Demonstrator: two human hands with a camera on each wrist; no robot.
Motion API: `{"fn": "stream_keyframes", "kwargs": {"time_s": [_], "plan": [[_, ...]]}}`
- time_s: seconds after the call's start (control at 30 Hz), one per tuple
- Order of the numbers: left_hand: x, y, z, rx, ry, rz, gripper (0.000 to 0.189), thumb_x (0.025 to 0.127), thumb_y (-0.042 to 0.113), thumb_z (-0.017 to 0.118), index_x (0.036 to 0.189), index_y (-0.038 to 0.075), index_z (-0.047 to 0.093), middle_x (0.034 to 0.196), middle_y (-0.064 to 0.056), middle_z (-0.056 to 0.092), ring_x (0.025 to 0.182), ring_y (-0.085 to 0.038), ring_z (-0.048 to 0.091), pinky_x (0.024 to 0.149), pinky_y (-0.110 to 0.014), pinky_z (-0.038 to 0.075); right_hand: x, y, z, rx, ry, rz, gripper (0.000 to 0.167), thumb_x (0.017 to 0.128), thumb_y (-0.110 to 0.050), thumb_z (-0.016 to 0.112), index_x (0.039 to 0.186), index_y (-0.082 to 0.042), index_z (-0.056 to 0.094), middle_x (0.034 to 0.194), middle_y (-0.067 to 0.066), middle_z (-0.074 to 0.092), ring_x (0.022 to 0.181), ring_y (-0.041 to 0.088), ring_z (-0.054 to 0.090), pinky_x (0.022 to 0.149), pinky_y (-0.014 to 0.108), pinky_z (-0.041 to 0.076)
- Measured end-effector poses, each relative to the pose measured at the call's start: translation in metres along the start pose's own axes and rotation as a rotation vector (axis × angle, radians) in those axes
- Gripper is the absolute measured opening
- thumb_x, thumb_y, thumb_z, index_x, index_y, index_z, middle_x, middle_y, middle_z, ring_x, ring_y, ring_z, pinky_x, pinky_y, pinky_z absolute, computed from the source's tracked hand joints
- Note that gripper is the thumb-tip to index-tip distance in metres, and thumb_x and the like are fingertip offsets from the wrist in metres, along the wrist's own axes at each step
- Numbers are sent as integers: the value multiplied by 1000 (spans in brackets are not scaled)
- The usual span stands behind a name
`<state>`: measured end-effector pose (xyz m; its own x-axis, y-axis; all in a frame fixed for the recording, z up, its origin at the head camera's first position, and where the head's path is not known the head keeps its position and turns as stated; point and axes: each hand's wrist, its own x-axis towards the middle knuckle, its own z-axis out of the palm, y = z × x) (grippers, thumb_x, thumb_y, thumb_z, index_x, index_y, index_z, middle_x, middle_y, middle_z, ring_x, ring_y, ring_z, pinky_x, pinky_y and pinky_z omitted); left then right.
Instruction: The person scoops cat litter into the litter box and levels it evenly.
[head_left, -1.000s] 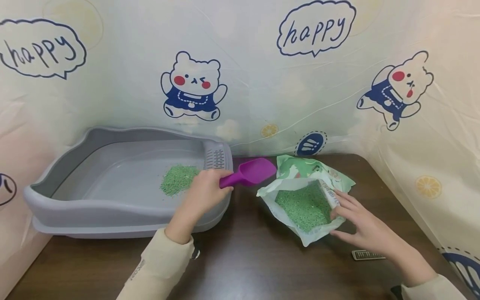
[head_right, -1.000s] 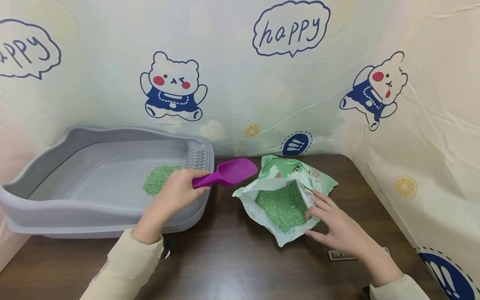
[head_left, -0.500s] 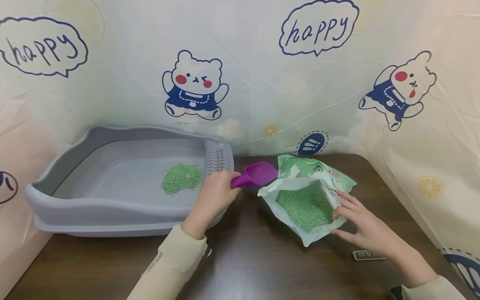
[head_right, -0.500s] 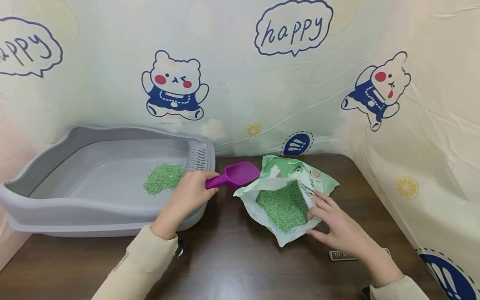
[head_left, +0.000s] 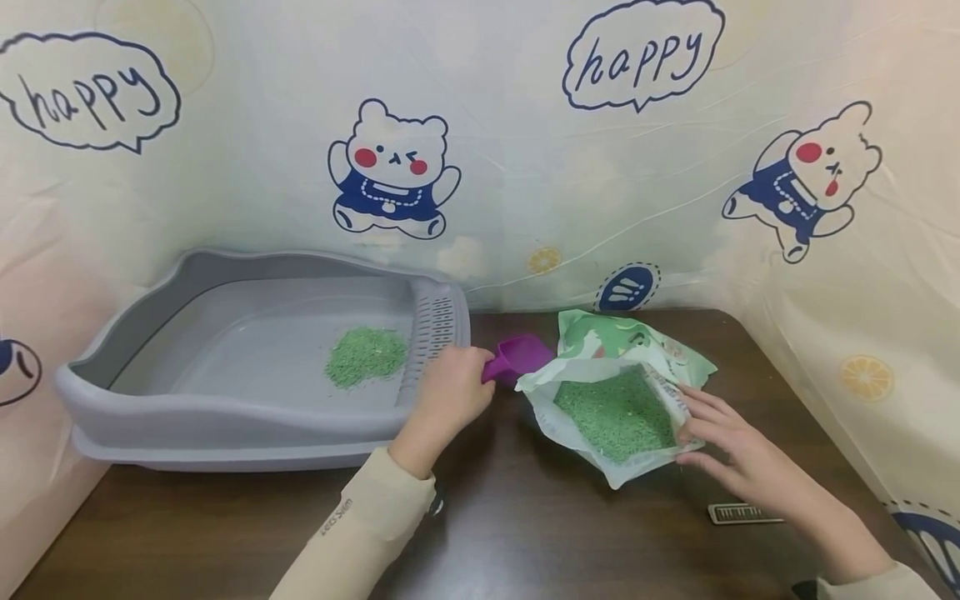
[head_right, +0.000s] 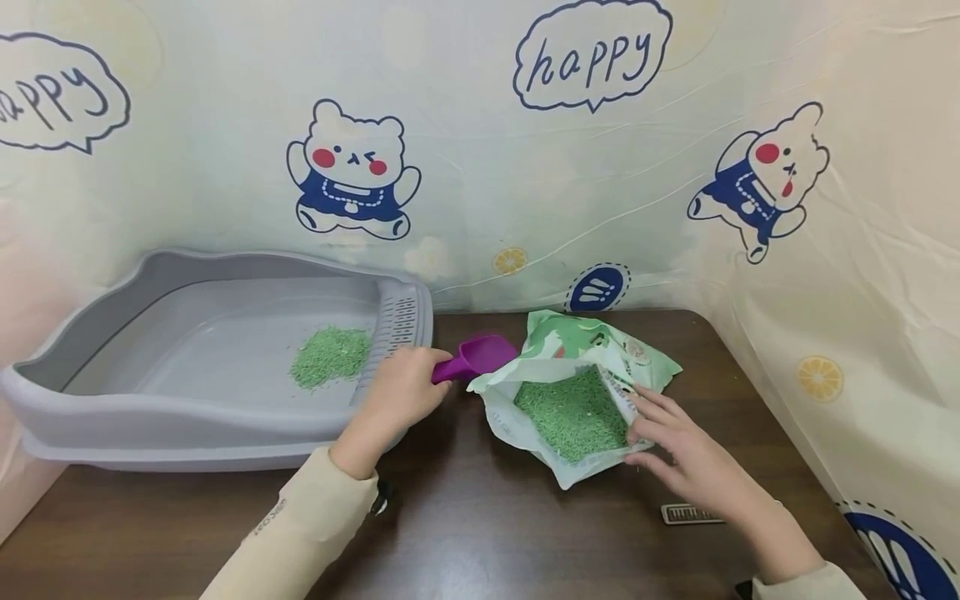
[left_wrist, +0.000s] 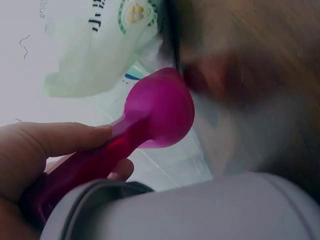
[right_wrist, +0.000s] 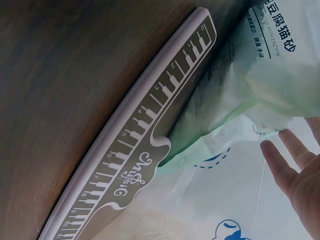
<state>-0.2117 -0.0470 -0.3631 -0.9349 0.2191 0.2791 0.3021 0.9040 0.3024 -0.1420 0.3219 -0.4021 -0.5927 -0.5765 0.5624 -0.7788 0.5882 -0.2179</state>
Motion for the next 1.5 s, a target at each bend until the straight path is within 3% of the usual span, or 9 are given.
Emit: {"fn": "stream_keyframes", "kwargs": {"time_s": [0.3,0.5,0.7,0.8,0.93,1.0,1.13,1.3,1.5], "plan": [[0,2,2,88,-95,-26,9,83,22,75,90,16,74,69,1,61,78,-22,54,60,-37,40,-3,2,-9,-12,-3,-8,16,82,-25,75,89,-28,61,143,2,56,144,4,34,114,10,23],[-2,7,2,126,-182,-20,11,83,27,73,89,18,71,70,1,60,81,-23,51,68,-40,38,-6,10,-18,-17,2,11,22,96,-43,54,87,-25,63,138,10,59,138,1,38,109,8,25],[-4,9,3,150,-207,-7,14,80,27,75,91,19,72,72,1,62,83,-22,47,70,-39,35,-13,18,-23,-44,58,19,8,87,-25,71,87,-26,63,133,11,63,132,-1,42,107,7,27],[-5,10,3,176,-216,6,19,79,29,77,95,19,73,75,1,64,85,-22,46,72,-40,36,-15,22,-25,-37,60,45,24,77,-11,78,87,-26,63,132,10,64,130,-2,43,105,6,27],[-6,9,5,190,-220,32,18,79,29,79,91,18,73,75,2,65,87,-22,46,75,-42,37,-15,24,-25,-23,74,45,8,88,-27,71,86,-24,64,131,6,64,129,-1,44,104,6,28],[-6,9,6,193,-218,45,15,79,29,79,88,18,72,74,2,65,87,-22,46,77,-43,37,-15,24,-24,-19,84,46,15,91,-37,65,85,-24,64,130,3,64,128,-1,45,105,6,28],[-6,9,6,211,-217,65,16,79,29,80,85,17,71,74,1,66,88,-21,47,77,-43,37,-14,21,-23,-23,92,53,13,82,-27,74,84,-24,63,119,3,65,125,-2,45,103,6,29],[-8,9,5,252,-220,72,20,79,31,82,85,16,71,78,-1,69,91,-23,48,77,-44,38,-13,16,-21,-46,84,64,35,63,-4,82,83,-23,61,110,4,66,121,-1,47,98,5,31],[-11,10,7,280,-195,94,23,79,34,82,90,17,73,82,-1,71,94,-24,48,78,-45,39,-13,13,-21,-65,88,83,39,60,0,83,82,-24,60,109,4,67,118,-2,48,95,6,32]]}}
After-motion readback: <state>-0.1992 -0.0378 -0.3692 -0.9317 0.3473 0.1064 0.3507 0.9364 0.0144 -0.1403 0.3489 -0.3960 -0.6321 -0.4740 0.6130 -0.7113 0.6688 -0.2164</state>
